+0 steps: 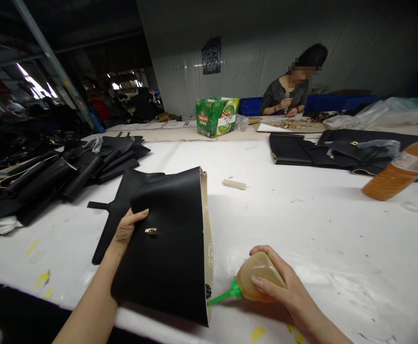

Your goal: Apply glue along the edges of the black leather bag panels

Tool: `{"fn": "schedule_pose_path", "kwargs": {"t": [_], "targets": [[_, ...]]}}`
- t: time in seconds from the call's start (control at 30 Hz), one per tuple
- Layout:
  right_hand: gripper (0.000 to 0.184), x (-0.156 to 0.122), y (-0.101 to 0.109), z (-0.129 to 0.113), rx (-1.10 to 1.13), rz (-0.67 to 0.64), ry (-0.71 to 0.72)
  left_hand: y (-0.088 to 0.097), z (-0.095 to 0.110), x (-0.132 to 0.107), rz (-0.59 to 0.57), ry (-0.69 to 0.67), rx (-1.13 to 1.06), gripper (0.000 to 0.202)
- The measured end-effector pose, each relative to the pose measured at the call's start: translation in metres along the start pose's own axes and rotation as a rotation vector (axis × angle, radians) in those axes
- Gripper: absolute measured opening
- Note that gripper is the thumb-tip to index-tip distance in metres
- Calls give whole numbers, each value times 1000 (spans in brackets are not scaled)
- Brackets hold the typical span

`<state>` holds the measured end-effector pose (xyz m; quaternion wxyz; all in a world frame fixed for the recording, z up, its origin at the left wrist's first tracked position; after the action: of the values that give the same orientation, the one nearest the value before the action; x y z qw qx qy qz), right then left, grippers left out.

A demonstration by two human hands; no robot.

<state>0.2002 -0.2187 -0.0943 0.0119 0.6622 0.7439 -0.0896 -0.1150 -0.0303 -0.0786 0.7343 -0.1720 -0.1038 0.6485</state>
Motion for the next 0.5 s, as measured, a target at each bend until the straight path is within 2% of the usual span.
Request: {"fn": "schedule_pose_path", "kwargs": {"t": [0.13, 0.3, 0.43, 0.5], "targets": [[49, -1, -2, 0, 27, -7, -25, 1, -2, 0, -7, 20, -3, 46], [47, -1, 1, -2, -59, 36, -11, 0, -1, -1, -1, 12, -9, 47], [44, -2, -10, 4, 171, -65, -54, 2, -4, 1, -16, 43, 4, 43], [41, -2, -6, 6, 302, -32, -71, 3, -4, 3, -8, 33, 0, 38]]}}
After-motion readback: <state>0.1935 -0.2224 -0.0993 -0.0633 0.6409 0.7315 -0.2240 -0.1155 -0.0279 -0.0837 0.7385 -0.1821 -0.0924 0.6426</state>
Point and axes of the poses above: each hand's wrist, its own x-axis towards the middle knuckle, its own y-axis out of the back of the hand, z = x × y, the point moved 5 cm from there along x, towards the middle knuckle, and after that the axes turned 10 degrees about -z, right-handed, at the moved point
